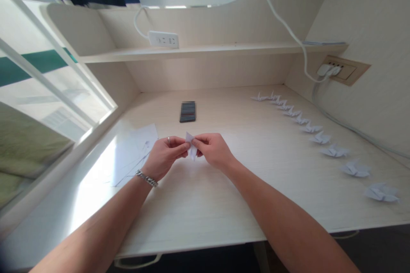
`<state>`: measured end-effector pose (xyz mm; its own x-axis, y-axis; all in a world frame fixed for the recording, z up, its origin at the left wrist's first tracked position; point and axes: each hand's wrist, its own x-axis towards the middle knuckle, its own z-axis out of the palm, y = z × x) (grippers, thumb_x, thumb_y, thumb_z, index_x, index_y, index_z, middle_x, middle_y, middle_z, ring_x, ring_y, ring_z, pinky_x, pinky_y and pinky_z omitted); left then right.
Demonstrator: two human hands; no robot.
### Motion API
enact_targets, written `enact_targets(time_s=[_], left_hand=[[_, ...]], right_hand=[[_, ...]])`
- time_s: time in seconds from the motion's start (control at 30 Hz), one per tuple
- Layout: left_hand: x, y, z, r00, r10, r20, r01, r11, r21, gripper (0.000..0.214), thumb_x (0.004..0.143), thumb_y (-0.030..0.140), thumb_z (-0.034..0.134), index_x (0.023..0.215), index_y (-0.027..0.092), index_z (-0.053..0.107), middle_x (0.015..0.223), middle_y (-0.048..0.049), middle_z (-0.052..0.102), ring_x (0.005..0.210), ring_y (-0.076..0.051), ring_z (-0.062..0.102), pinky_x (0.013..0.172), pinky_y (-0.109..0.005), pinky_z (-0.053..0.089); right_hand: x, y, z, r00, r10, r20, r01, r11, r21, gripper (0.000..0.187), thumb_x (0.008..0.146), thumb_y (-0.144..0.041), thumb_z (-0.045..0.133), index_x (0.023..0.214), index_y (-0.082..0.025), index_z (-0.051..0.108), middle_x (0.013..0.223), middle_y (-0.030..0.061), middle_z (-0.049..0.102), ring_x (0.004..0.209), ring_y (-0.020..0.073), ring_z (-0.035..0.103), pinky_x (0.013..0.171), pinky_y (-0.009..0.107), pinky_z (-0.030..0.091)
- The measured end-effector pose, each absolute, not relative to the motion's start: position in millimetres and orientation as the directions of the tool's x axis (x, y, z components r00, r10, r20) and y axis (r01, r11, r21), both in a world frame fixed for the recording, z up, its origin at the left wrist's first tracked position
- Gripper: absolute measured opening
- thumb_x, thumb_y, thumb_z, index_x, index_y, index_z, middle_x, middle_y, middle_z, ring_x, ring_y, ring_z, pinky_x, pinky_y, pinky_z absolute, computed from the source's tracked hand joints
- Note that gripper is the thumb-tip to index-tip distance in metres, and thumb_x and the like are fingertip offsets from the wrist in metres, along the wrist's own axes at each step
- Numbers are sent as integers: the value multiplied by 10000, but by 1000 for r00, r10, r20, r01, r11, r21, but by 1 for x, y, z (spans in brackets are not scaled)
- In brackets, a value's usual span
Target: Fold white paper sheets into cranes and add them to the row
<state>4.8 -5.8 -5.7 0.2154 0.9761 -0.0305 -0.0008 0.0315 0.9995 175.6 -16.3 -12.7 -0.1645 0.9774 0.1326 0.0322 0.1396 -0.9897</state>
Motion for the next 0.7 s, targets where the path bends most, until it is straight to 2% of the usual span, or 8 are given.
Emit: enact_targets(time_s=[0.27,0.5,0.6,0.7], left_hand=[[6,-6,-5,241,966,-93,-123,125,985,229,615,266,847,704,112,701,608,-25,629,576,-102,539,575,-256,419],[5,-7,-6,288,951,-112,-131,155,979,211,637,269,834,697,111,708,588,-5,574,560,-82,461,552,-246,357],[4,-7,-5,290,949,-121,-92,154,984,227,650,301,826,682,114,703,573,6,538,555,-82,434,546,-251,335],[5,-8,-4,290,948,-133,-62,157,986,256,639,330,832,691,113,707,580,4,533,560,-86,433,542,-254,324]], right_hand=[[174,-17,-15,-163,981,103,17,107,-994,356,782,-480,685,878,-152,785,658,33,659,614,131,586,614,278,519],[174,-17,-14,-187,981,48,-46,40,-998,387,730,-497,733,917,-162,786,646,18,650,602,128,580,625,293,520],[176,-18,-11,-189,981,35,49,45,-998,381,761,-497,697,940,-173,787,626,15,645,585,133,566,612,297,494],[178,-18,-8,-131,985,110,170,132,-977,320,756,-464,707,910,-196,790,722,34,704,654,158,592,646,303,472]])
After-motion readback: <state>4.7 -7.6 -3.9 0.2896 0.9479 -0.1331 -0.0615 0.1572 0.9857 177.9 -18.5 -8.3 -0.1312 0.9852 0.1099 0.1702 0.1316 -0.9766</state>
